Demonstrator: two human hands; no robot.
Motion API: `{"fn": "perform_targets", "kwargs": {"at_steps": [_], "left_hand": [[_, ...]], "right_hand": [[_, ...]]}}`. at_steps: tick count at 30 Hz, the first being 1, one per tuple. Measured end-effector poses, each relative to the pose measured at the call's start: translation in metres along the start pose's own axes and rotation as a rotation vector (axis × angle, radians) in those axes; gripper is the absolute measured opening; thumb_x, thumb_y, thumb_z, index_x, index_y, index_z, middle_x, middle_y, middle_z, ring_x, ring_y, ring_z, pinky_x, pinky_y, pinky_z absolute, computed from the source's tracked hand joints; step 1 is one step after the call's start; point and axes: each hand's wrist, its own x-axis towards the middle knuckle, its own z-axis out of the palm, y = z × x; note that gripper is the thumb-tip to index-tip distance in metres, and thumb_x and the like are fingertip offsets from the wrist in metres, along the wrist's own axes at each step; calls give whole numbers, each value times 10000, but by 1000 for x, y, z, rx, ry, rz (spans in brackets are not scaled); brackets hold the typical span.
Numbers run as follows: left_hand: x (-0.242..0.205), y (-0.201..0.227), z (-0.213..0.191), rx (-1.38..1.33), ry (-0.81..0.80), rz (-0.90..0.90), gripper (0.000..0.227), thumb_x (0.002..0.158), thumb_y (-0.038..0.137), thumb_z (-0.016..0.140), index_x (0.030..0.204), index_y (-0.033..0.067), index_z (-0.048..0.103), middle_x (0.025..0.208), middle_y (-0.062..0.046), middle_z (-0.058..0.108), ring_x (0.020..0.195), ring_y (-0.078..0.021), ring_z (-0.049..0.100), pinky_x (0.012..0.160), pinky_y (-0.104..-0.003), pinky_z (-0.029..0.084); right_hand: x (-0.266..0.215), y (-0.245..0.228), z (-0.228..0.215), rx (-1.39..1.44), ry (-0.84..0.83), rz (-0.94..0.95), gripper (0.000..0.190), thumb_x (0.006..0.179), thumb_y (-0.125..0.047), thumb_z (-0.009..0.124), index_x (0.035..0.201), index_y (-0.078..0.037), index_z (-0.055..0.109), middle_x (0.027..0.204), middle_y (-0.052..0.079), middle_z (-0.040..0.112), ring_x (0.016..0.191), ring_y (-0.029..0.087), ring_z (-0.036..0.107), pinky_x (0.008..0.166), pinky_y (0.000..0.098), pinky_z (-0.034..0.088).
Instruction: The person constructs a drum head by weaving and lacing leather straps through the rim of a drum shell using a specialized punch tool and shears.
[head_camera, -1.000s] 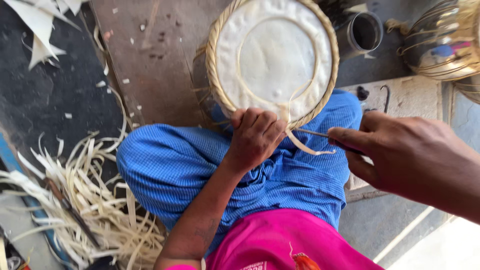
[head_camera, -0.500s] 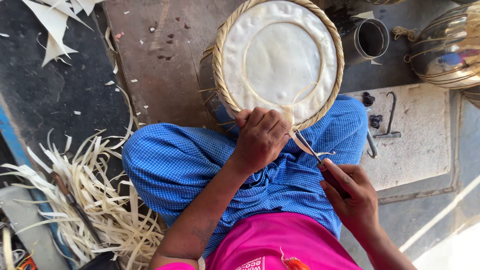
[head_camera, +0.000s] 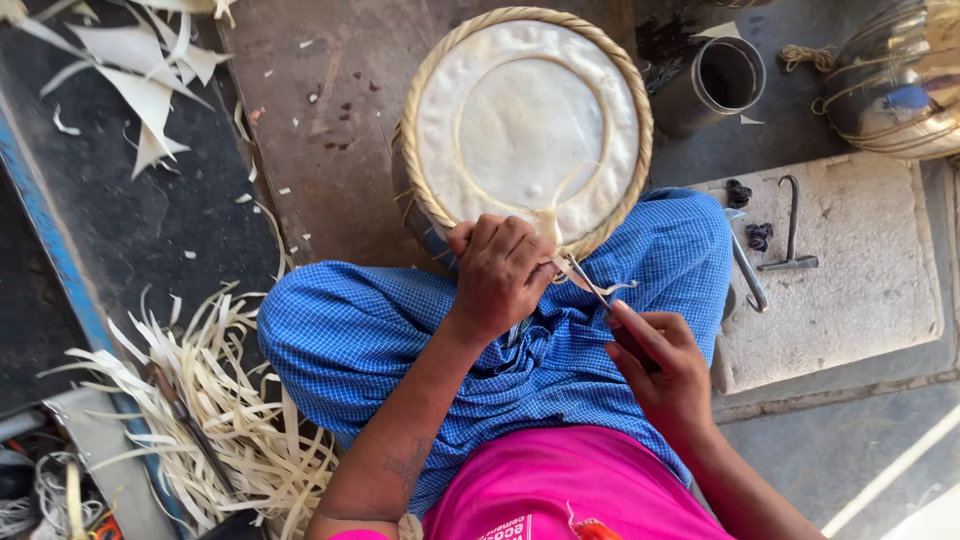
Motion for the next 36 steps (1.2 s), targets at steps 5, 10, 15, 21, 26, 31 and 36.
{"fn": "perform_targets", "kwargs": {"at_steps": [5,10,15,21,26,31,36], "left_hand": [[1,1,0,18,-2,-13,276,771,241,872,953,198,668,966,25,573,990,-222,552,951,-447,320],[-1,4,0,20,-26,-9,281,740,215,866,946,198,675,976,17,589,1000,-234,559,949,-435,319],[1,7,1,25,-44,-14,272,739,234,868,926,194,675,964,19,596,980,-227,559,964,-433,319],[2,10,-10,14,-75,-9,201,803,254,797,961,175,699,984,-2,617,979,-233,570,947,-427,331],[24,17,4,78,26,-128,370,902,321,795,1145,75,662,1054,-46,619,1009,-263,602,886,-427,361],[43,17,18,88,-33,-89,164,892,187,769,1028,157,685,972,-7,610,967,-218,627,885,-406,371],[25,22,10,79,-58,85,142,920,147,755,1051,177,709,943,19,588,906,-187,587,910,-398,373]], "right_hand": [[12,-7,4,773,-107,712,587,888,-95,703,1460,-106,571,1060,1,667,619,69,540,495,223,447],[6,-2,3,377,-25,290,569,935,-154,716,1486,-168,572,1069,15,645,756,76,609,610,203,481],[5,13,23,869,-146,759,604,950,-123,661,1541,-147,540,892,74,636,544,85,499,443,221,395],[12,37,34,1551,-323,705,646,1003,-280,602,1597,-153,383,962,91,646,528,86,519,441,205,403],[20,40,28,1227,-371,596,624,986,-311,585,1567,-141,432,998,136,662,673,121,606,586,235,494],[40,33,-1,633,-117,184,369,1090,-243,551,1385,-41,641,1106,90,654,959,136,611,858,265,496],[73,31,-15,655,21,418,331,1072,-265,459,1176,-54,692,1024,-6,714,809,73,626,719,219,513]]}}
